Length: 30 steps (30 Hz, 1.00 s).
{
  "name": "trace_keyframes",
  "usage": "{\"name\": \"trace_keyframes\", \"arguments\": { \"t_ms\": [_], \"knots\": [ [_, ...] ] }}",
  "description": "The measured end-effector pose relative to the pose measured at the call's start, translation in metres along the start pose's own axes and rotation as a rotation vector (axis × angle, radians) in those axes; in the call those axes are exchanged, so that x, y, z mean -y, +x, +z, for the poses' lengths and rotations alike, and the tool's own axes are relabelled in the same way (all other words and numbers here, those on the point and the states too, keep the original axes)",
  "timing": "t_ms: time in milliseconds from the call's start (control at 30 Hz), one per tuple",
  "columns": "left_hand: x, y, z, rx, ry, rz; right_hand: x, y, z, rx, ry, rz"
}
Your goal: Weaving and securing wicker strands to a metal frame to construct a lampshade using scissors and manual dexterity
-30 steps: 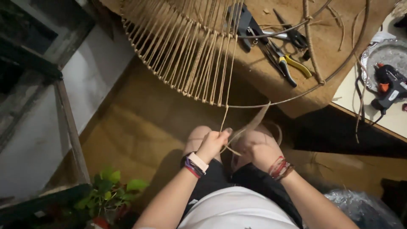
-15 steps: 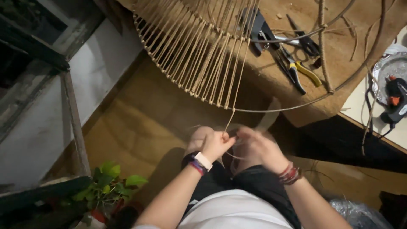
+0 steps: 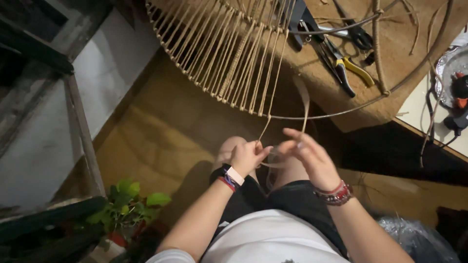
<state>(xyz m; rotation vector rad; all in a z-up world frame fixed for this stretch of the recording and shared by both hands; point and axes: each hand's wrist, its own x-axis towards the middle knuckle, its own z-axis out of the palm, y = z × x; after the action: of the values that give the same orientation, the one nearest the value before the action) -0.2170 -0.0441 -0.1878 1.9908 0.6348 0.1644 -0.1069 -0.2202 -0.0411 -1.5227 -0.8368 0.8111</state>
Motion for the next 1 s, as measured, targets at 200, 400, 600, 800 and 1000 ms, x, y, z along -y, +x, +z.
{"name": "trace_keyframes", "arguments": {
  "t_ms": [200, 400, 600, 800, 1000],
  "knots": [
    [-0.023, -0.010, 0.004, 0.159, -0.295, 0.045, -0.110, -0.027, -0.009, -0.089, -0.540, 0.072],
    [-0.022, -0.012, -0.003, 0.143, -0.306, -0.041, -0.005, 0.001, -0.004, 0.044, -0.677, 0.052],
    [-0.014, -0.003, 0.009, 0.018, -0.478, 0.136, 0.043, 0.024, -0.014, 0.054, -0.360, -0.038],
    [0.050, 0.127, 0.087, 0.033, -0.758, -0.314, 0.026, 0.092, -0.066, -0.213, -0.642, 0.028],
    [-0.061, 0.156, -0.039, -0.159, -0.221, 0.299, -0.043, 0.182, -0.063, 0.318, -0.406, 0.520]
  ]
}}
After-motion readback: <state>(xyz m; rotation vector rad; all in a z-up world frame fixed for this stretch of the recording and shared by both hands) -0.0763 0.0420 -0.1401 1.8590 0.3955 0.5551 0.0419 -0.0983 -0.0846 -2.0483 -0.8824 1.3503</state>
